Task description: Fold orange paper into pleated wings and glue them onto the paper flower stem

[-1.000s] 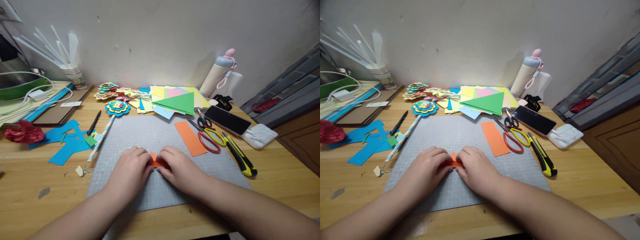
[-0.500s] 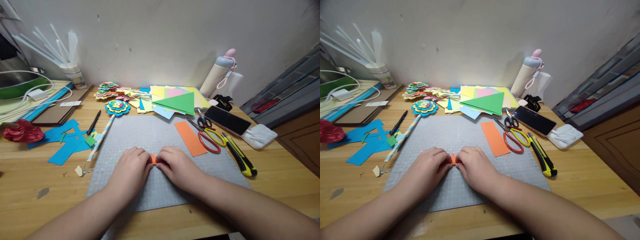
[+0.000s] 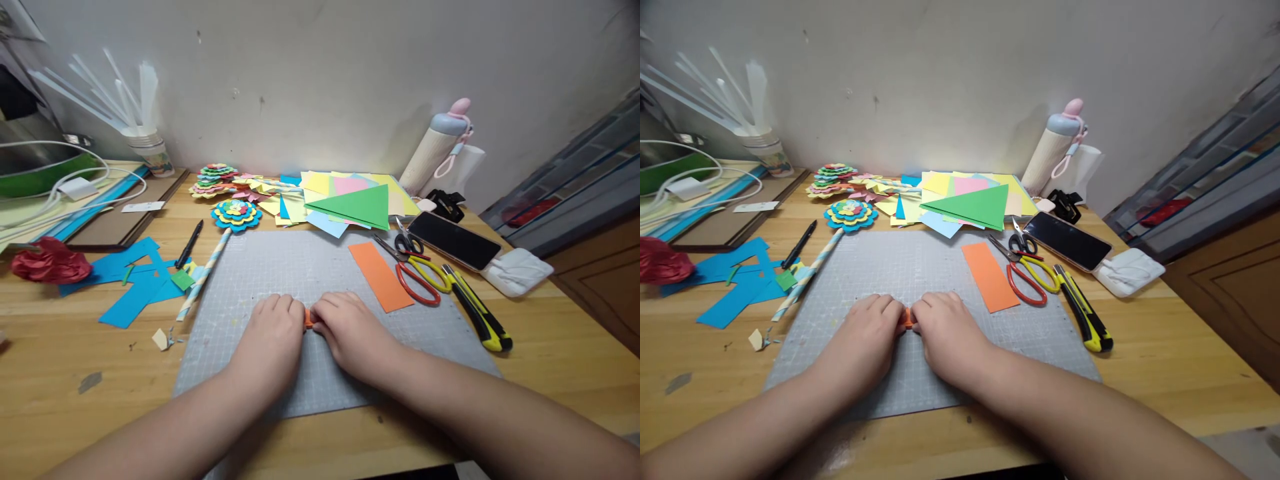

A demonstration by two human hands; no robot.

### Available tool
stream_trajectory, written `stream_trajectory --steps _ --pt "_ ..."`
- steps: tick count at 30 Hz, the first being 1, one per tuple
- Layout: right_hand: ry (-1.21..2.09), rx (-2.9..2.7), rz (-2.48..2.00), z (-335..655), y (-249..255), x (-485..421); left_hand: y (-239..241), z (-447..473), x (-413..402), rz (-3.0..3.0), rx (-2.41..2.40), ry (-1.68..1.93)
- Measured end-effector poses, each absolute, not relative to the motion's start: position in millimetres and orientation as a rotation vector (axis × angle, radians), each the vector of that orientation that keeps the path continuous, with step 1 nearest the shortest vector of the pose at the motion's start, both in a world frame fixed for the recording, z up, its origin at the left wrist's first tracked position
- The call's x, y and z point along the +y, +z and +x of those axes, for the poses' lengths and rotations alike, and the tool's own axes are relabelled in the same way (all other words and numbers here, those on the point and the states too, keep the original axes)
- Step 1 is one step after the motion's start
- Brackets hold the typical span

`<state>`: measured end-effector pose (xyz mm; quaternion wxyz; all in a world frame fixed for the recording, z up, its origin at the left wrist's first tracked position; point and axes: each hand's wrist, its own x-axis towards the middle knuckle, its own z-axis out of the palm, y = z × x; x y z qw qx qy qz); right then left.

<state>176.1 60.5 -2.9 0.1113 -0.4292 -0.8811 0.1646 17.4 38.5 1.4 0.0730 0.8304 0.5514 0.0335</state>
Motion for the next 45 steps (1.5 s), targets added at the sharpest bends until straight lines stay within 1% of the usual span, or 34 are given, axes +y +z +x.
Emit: stream_trajectory --steps 4,9,15,23,27,31,36,40,45 --pt "0.546 -2.553 -1.327 180.2 3.3 62.3 -0.6 13.2 39.9 2.472 1.645 0.197" --pt "0.461 -2.573 -1.366 182.3 5.1 62.5 -3.8 8.1 41.8 2.446 1.621 0.295" --pt "0.436 -2.624 -1.379 179.6 4.8 62.8 -2.2 10.6 41.2 2.406 1.532 0.371" --pt "0.273 -2.68 -1.437 182.7 4.5 66.4 -0.9 13.6 43.8 2.373 1.563 0.377" --pt "0.31 -2.614 -1.391 185.6 4.0 64.8 -1.2 13.1 43.6 2.358 1.549 0.409" --pt "0.457 -2.575 -1.238 183.1 2.5 61.0 -1.7 12.3 44.2 2.359 1.53 0.409" --pt "0.606 -2.513 -1.244 180.3 -2.9 62.1 -3.2 11.8 45.2 2.358 1.494 0.429" --pt "0.594 -2.518 -1.248 179.6 -2.9 63.3 -3.8 13.6 45.4 2.386 1.494 0.393" --pt "0.499 -2.556 -1.315 178.5 1.7 63.2 0.9 17.7 43.7 2.501 1.608 0.229"
